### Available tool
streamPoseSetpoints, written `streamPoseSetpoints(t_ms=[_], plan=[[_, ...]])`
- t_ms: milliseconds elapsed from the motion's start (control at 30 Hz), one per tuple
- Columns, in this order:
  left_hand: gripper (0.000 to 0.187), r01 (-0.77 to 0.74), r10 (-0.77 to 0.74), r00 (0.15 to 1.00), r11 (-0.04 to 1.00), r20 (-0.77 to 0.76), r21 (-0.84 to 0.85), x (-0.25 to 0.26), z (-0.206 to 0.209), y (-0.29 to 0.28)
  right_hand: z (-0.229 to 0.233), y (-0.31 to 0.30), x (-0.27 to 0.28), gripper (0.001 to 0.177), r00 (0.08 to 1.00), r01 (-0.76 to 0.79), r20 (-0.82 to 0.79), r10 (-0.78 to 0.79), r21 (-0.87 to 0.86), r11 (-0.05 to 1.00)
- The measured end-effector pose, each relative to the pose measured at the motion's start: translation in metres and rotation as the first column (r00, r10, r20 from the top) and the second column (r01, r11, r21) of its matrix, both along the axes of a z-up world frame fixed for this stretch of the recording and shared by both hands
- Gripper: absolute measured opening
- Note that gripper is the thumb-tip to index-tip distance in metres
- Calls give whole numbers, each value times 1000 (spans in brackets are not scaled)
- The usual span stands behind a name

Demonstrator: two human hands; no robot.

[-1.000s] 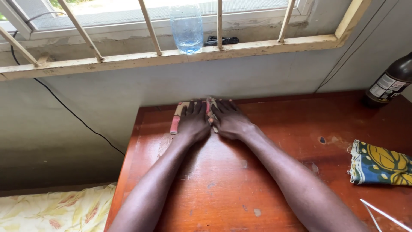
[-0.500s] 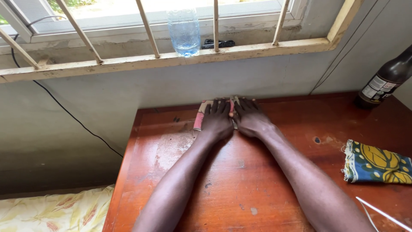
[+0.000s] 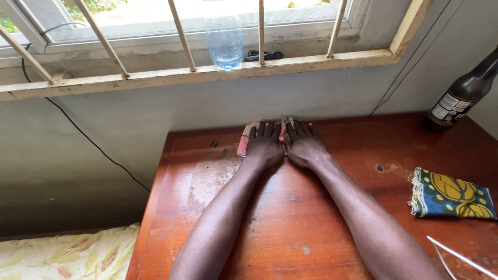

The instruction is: Cleaning a wooden desk surface using two pieces of cloth.

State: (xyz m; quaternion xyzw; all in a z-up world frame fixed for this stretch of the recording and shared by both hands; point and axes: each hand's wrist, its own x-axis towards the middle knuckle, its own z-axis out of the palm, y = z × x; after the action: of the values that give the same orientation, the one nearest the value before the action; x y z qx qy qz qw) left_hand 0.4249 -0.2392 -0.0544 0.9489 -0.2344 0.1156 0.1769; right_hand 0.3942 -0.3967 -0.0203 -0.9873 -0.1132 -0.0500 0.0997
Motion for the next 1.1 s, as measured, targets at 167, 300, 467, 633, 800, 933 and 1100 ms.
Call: streamPoseSetpoints(t_ms=[167,300,467,633,800,933,1100], plan=[[69,-18,19,998,1000,-52,19,-9,9,-1,-1,-1,-4,73,1000,9,-8,-10,-23,1000],[71,-24,27,995,999,-100,35,-15,13,-1,5,0,-10,74,999,34,-37,-36,-41,999],[71,-22,29,993,998,-114,60,-25,16,-1,2,-4,-11,78,998,21,-53,-24,-53,998],[70,-26,31,994,998,-104,50,-33,3,0,0,-9,-26,81,998,12,-63,-15,-51,999],[68,4,4,994,997,-108,76,-68,18,3,-1,-16,-52,82,997,-4,-78,0,-45,999],[68,42,-30,992,994,-122,97,-99,23,8,15,-17,-93,85,994,-10,-112,8,-13,1000],[71,137,-116,982,981,-150,140,-158,32,24,27,-13,-153,91,976,-49,-215,32,-72,996]])
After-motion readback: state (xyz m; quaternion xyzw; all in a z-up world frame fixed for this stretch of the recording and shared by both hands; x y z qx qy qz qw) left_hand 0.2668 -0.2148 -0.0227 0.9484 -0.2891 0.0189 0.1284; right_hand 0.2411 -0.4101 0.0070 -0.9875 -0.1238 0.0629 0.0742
